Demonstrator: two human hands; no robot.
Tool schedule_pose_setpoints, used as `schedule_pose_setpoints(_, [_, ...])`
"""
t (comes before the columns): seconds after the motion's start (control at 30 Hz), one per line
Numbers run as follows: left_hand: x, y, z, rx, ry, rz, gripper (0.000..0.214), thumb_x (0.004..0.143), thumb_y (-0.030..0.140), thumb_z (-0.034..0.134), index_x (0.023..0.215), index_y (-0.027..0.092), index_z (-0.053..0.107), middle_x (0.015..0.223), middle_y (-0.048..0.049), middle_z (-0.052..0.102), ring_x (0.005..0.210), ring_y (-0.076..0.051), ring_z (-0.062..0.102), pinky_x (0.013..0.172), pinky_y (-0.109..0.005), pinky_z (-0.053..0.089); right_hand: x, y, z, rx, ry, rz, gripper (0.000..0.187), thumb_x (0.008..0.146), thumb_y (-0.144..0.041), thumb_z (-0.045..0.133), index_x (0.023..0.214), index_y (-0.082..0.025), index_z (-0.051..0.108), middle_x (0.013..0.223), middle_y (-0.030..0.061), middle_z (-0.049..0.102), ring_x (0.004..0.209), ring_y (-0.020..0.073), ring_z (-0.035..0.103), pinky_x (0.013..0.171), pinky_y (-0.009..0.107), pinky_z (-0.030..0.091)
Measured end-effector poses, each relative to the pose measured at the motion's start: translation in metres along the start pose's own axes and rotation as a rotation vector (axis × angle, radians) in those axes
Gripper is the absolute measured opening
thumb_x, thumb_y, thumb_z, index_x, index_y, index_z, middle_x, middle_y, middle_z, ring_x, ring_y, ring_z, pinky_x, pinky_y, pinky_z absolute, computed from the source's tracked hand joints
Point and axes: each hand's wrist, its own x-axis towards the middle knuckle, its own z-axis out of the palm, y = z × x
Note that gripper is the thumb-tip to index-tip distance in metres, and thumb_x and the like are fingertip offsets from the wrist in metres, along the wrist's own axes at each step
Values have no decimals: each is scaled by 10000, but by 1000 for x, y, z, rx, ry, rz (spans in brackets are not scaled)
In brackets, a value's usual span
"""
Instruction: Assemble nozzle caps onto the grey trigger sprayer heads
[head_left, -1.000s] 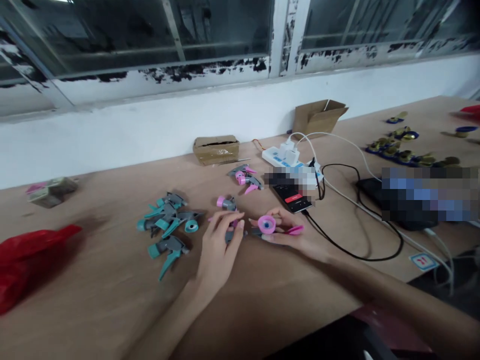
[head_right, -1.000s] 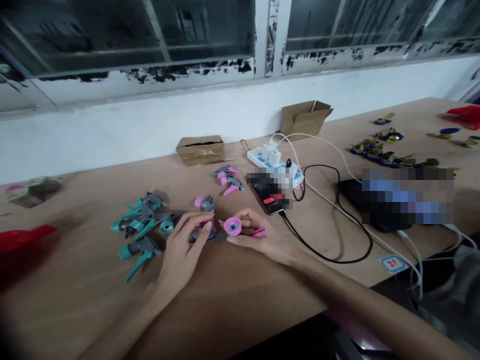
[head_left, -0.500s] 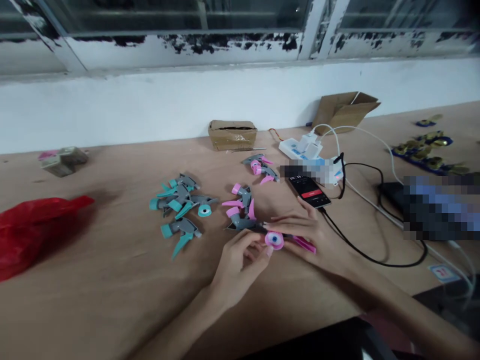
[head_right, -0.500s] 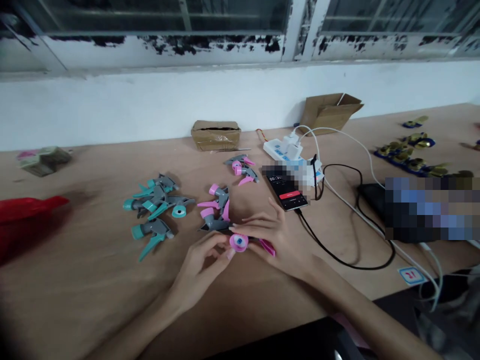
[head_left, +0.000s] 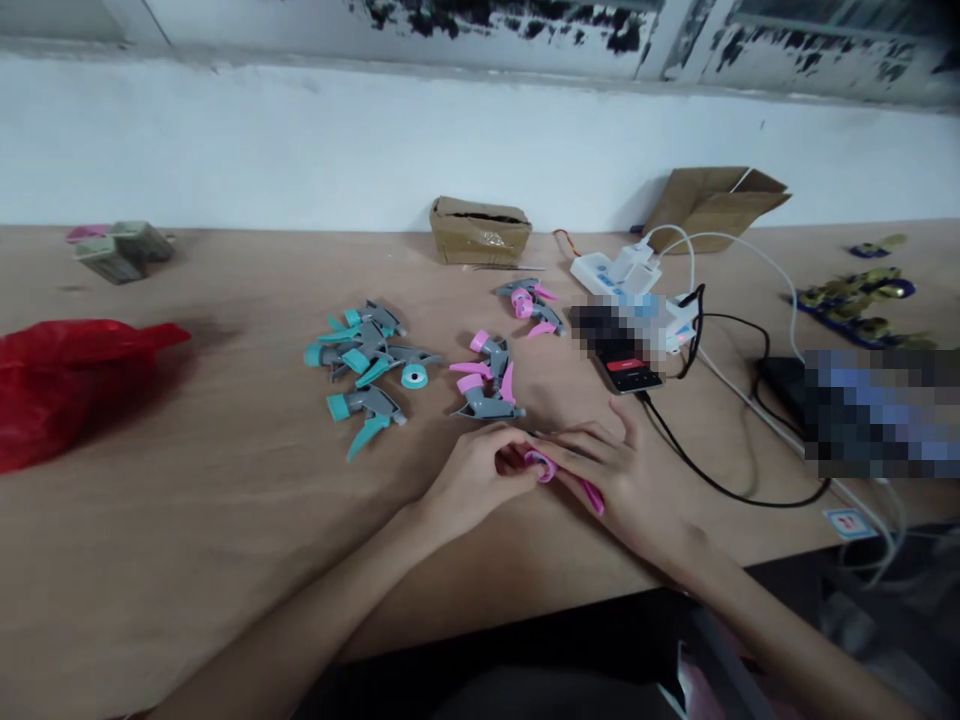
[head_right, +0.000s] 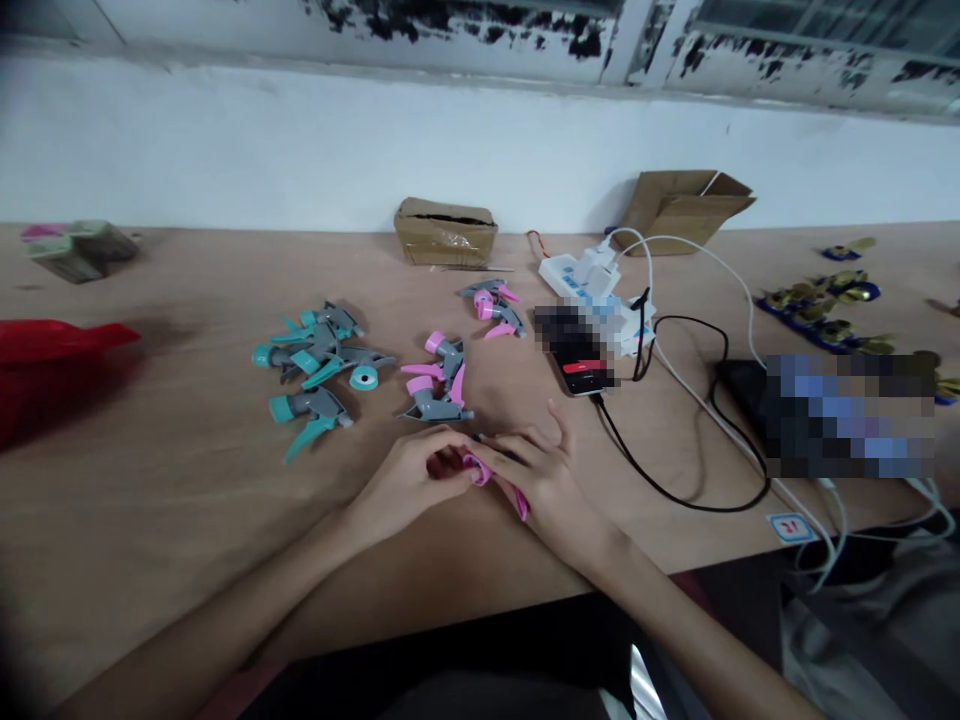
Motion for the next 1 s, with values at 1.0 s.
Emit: schedule_pose_setpoints(1.0, [-4,3,9,99,61,-30,219,692,143,588,906,169,553,818,-8,625,689,-132,574,632,-248,469,-8,-24,10,-137,37,92,392,861,-120,455,1204,-294,533,1104,-5,630,964,198,516,1052,495,207])
